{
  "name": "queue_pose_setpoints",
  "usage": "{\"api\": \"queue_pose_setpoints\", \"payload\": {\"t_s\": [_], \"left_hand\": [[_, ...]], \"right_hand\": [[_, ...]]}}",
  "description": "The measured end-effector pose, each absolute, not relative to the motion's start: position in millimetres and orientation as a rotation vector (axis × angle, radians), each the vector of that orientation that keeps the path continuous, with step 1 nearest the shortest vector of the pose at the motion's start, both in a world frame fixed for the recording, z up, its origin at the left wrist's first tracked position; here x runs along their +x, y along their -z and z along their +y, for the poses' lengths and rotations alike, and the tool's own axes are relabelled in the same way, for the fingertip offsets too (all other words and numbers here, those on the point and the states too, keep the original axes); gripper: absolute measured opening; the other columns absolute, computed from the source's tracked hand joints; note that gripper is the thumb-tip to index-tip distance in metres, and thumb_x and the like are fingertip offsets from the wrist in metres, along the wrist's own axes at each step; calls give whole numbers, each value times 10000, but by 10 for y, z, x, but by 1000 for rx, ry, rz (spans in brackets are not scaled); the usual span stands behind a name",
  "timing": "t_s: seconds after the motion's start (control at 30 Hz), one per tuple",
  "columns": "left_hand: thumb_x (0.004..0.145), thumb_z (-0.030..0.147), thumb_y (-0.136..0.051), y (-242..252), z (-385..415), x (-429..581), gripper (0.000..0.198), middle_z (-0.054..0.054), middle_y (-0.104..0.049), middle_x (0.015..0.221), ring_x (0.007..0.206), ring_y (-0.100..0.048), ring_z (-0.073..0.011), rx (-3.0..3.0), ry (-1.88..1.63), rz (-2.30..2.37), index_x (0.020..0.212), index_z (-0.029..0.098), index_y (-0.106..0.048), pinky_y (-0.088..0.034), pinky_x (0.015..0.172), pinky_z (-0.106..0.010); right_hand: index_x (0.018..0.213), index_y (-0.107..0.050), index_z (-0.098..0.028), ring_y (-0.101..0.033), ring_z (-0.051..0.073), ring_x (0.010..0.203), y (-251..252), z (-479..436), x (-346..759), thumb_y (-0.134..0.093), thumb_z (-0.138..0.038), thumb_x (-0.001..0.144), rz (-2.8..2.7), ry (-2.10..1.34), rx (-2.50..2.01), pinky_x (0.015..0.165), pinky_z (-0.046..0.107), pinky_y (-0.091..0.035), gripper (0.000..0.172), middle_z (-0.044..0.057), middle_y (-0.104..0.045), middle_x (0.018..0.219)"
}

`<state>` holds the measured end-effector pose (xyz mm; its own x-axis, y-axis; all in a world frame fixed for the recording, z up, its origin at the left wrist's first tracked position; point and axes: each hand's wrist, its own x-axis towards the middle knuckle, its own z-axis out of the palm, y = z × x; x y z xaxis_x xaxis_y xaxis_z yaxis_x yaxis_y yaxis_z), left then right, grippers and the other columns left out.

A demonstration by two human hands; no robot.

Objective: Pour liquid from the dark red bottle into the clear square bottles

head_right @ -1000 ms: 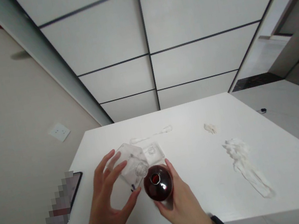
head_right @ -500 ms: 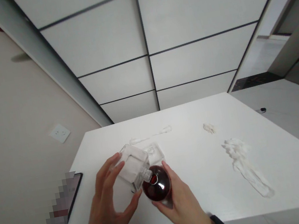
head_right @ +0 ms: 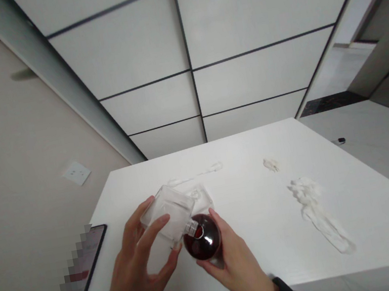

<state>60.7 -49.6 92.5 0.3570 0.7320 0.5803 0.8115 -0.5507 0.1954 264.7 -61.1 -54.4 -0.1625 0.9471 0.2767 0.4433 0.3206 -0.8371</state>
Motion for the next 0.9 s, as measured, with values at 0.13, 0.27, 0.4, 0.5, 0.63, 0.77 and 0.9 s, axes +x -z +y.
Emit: {"api": "queue_pose_setpoints", "payload": {"t_s": [0.13,0.27,0.4,0.5,0.63,0.77,0.9], "left_hand": [[988,122,-615,-931,-513,603,475,-154,-485,1594,1387,-630,-327,-2479,913,-1394,1431,281,-553,-702,881,-385],[992,123,-603,-939,-516,601,470,-146,-483,1595,1342,-658,-313,-2474,893,-1387,1430,288,-562,-703,832,-359],[983,107,-602,-958,-516,605,500,-136,-468,1608,1304,-676,-303,-2473,862,-1369,1445,296,-563,-703,823,-362],[978,103,-604,-974,-520,612,514,-128,-472,1605,1302,-676,-308,-2472,849,-1360,1449,307,-570,-703,817,-368],[974,101,-611,-980,-527,619,553,-107,-495,1606,1252,-710,-289,-2471,815,-1365,1466,350,-572,-694,799,-342],[981,103,-609,-985,-538,624,548,-106,-520,1598,1248,-722,-288,-2456,809,-1353,1463,364,-588,-687,809,-336],[978,91,-622,-1003,-549,631,562,-119,-512,1600,1296,-702,-309,-2446,786,-1310,1469,363,-590,-688,848,-351]], "right_hand": [[1703,-147,-247,-505,376,1516,529,-607,2652,-778,-410,910,-1752,-775,-1244,1199,578,-505,1026,194,-461,1670],[1704,-173,-239,-503,379,1517,519,-604,2645,-798,-403,896,-1734,-788,-1243,1215,587,-485,1035,199,-472,1661],[1700,-166,-244,-495,372,1525,531,-604,2644,-789,-398,906,-1734,-800,-1233,1229,589,-467,1022,193,-465,1667],[1692,-158,-277,-494,369,1526,529,-601,2649,-771,-415,921,-1735,-798,-1226,1220,597,-475,995,180,-452,1678],[1683,-173,-296,-508,360,1517,483,-589,2649,-772,-417,917,-1719,-841,-1212,1226,605,-464,981,163,-481,1659],[1680,-206,-282,-506,361,1516,451,-578,2642,-777,-405,907,-1706,-864,-1206,1240,600,-447,969,164,-494,1644],[1680,-211,-277,-494,366,1524,453,-580,2640,-782,-407,899,-1701,-877,-1207,1243,610,-440,977,168,-486,1647]]}}
